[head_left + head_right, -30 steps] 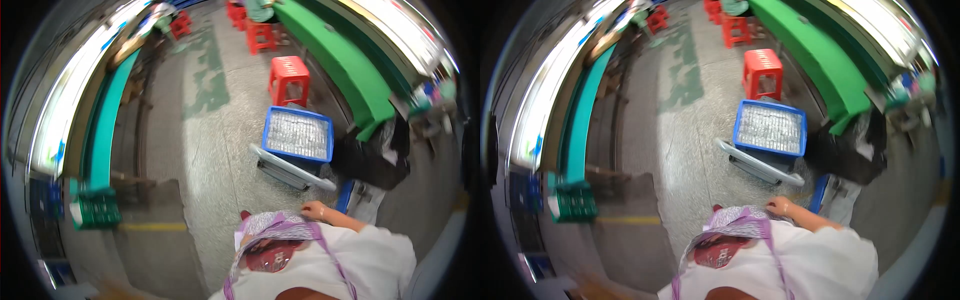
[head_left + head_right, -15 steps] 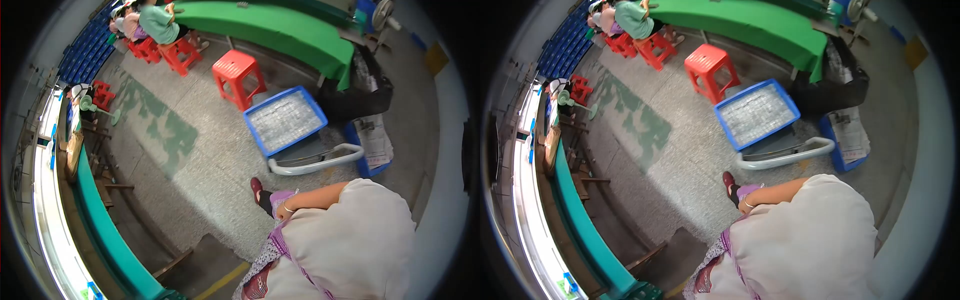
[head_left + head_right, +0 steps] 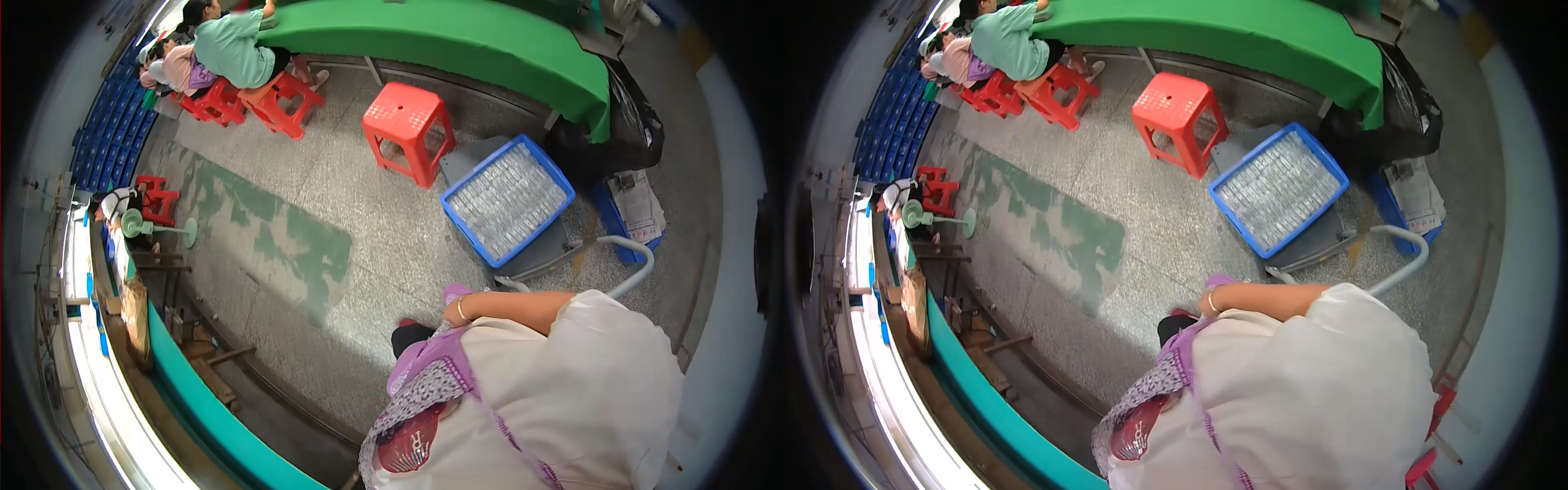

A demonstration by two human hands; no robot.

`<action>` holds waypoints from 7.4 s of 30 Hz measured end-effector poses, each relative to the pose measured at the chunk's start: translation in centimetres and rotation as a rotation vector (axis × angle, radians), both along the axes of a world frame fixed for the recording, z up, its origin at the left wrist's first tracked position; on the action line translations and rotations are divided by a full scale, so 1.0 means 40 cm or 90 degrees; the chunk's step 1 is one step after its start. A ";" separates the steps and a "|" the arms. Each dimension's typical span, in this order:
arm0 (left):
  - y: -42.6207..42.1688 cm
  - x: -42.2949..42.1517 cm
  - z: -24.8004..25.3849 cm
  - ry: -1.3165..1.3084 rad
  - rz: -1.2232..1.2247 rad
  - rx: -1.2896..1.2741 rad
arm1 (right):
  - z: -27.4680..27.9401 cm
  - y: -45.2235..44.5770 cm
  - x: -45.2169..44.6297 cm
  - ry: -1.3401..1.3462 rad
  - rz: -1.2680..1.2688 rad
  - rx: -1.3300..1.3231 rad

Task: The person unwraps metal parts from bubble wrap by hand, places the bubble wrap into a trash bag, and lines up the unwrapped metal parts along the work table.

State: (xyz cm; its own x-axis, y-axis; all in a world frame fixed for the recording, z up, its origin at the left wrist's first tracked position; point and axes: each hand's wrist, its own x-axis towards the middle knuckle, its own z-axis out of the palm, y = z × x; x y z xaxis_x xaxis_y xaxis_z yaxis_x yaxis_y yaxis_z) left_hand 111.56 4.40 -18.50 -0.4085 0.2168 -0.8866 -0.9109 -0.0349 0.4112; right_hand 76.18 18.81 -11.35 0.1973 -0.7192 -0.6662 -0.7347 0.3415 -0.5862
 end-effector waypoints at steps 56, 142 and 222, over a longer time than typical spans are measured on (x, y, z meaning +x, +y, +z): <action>0.217 -2.302 0.510 0.503 -1.062 0.100 | -0.498 -0.607 -0.036 -0.714 -2.741 -0.627; 0.762 -1.895 -0.421 1.002 -1.307 0.601 | -0.607 0.227 -0.642 0.873 -1.973 0.186; 0.860 -1.719 -0.476 0.644 -1.177 0.540 | -0.537 0.129 -0.353 0.886 -2.069 0.774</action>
